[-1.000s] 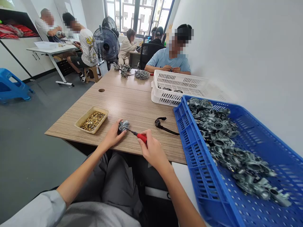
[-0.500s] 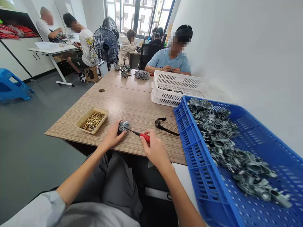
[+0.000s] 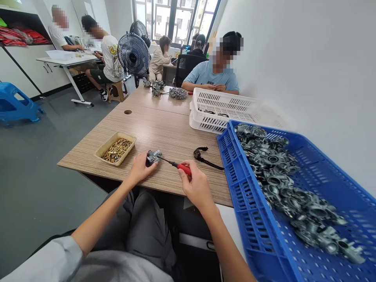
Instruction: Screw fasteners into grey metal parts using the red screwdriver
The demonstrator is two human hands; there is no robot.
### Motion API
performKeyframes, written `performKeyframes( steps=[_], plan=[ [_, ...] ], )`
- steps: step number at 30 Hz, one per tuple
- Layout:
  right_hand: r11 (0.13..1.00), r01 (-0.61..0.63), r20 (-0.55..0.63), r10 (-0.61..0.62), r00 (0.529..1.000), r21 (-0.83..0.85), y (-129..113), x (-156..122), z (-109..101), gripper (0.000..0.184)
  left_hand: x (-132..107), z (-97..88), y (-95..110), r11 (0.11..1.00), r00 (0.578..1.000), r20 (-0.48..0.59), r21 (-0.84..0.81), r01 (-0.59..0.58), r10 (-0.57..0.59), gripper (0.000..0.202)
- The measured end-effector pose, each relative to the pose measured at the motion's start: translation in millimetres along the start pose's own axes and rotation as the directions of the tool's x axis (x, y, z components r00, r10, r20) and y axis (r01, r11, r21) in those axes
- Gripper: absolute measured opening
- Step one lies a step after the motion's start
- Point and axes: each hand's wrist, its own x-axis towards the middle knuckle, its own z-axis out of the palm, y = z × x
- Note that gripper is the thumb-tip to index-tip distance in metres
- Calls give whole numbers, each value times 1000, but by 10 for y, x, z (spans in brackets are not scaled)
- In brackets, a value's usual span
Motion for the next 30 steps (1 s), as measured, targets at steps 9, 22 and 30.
performKeyframes(
  steps=[9,22,30],
  plan=[
    [999,27,71,-25,997,-31,11,-20,24,21,-7,-23,-39,981,992,8,-149,-122,124,39],
    [991,89,82,-81,993,-95,-67,-54,-44,17,-25,-49,-10,966,983,2,-184,-180,184,44],
    [980,119,94,-105,990,-158,-92,-72,-79,18,-37,-58,1,968,984,3,-181,-174,178,48]
  ],
)
